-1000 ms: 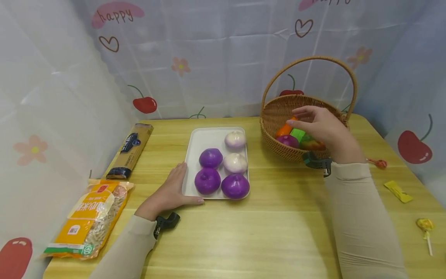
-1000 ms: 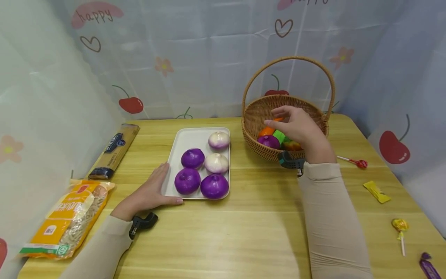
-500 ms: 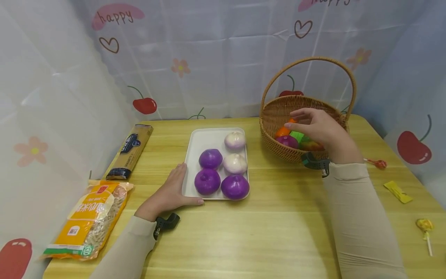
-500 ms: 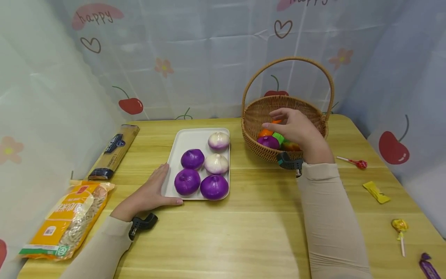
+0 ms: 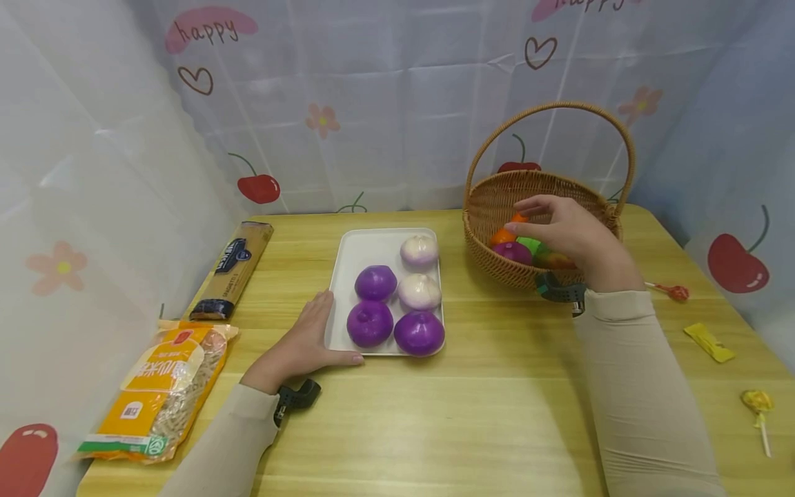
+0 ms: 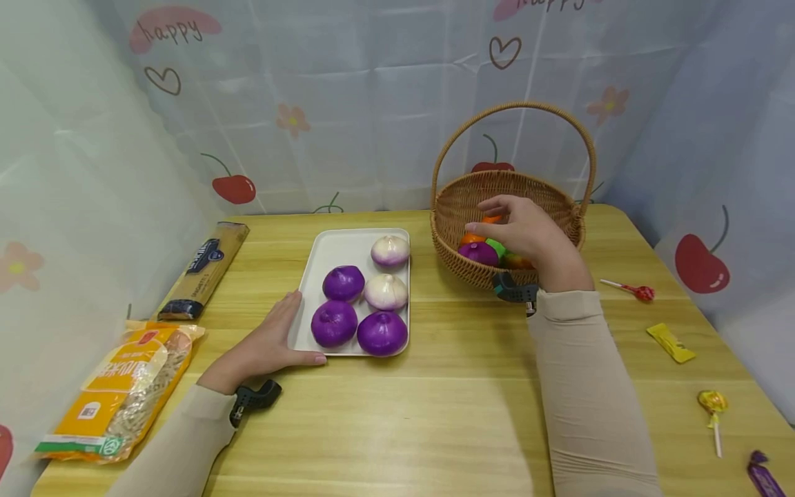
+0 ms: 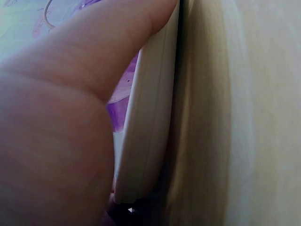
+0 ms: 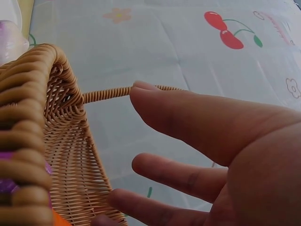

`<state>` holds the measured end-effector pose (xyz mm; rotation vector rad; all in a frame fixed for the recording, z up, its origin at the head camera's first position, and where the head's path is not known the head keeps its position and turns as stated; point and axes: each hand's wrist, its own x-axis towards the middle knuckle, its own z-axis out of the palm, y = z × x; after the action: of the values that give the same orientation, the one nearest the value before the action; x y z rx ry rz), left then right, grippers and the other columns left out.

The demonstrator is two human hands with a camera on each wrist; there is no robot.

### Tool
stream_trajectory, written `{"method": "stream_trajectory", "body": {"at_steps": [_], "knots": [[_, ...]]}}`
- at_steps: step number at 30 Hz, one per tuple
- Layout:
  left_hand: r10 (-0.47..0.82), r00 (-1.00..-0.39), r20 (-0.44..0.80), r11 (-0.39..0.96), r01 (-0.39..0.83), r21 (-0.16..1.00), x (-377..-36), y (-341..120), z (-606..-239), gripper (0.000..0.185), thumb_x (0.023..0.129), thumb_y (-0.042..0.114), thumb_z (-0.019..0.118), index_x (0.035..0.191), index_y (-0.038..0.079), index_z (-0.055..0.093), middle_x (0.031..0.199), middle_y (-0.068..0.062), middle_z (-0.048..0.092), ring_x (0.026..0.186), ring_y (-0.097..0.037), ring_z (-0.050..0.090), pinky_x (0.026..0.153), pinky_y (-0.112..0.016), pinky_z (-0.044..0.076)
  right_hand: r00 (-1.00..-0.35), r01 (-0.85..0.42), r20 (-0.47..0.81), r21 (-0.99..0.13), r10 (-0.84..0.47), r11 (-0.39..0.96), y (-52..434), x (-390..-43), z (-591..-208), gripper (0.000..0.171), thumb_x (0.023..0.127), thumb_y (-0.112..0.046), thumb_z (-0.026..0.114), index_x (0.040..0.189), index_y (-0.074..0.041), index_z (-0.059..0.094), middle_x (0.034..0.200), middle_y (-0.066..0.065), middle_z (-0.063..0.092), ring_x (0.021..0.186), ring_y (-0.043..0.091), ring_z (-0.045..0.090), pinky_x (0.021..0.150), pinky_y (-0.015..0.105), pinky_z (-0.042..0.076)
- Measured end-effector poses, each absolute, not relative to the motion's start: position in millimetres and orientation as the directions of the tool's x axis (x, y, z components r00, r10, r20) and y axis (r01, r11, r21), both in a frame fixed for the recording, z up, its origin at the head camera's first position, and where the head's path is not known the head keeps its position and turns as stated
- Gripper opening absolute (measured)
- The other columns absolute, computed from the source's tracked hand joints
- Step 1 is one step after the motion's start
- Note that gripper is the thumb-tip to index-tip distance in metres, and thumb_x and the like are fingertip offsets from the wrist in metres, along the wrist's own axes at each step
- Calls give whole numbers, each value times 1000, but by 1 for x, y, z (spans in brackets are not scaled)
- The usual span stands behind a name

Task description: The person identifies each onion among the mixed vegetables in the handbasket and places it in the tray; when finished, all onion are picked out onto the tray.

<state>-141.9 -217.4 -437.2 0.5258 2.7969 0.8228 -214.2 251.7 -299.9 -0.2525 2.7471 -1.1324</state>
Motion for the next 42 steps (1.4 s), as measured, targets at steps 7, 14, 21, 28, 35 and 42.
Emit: {"method": "stream_trajectory", "body": {"at_steps": [7,14,21,28,35,42], "knots": [[376,-923,-83,787,271,555,-142,-217,-436,152,68,81,82,167,-2,3,173,-20,2,159,-33,-4,126,-51,5,-969,-107,-86,-701,-233,705,251,-216,-301,78,99,-54,71,156,-7,47,152,22,48,140,45,41,111,67,35],[387,-920,-57,779,294,553,-142,-217,-435,150,69,77,85,166,-5,5,172,-25,4,158,-38,-1,126,-55,5,-967,-109,-93,-691,-237,715,250,-214,-302,78,99,-55,71,156,-7,47,152,22,48,138,46,42,109,67,37],[380,-921,-78,788,279,549,-141,-217,-436,151,68,80,83,167,-2,4,173,-20,3,159,-33,-2,126,-51,5,-962,-109,-108,-689,-250,716,250,-214,-304,77,99,-53,72,156,-8,47,154,23,46,140,47,40,111,68,34],[386,-920,-70,783,286,552,-141,-217,-434,150,69,78,84,167,-3,5,173,-22,4,159,-35,-2,126,-52,5,-961,-113,-107,-686,-253,719,250,-213,-303,75,99,-50,73,155,-8,48,153,22,48,139,46,41,111,67,36],[386,-920,-61,784,293,548,-140,-217,-436,150,68,80,83,167,-3,5,173,-22,4,159,-34,-2,126,-52,5,-958,-89,-139,-687,-250,721,249,-211,-304,76,99,-51,73,156,-8,46,155,22,47,139,46,41,110,67,37],[385,-920,-67,785,289,548,-139,-216,-435,149,69,78,84,167,-3,6,173,-22,5,159,-35,-1,126,-53,6,-957,-89,-143,-689,-254,720,249,-211,-306,80,97,-54,74,155,-8,46,156,21,46,140,47,40,109,66,39]]}}
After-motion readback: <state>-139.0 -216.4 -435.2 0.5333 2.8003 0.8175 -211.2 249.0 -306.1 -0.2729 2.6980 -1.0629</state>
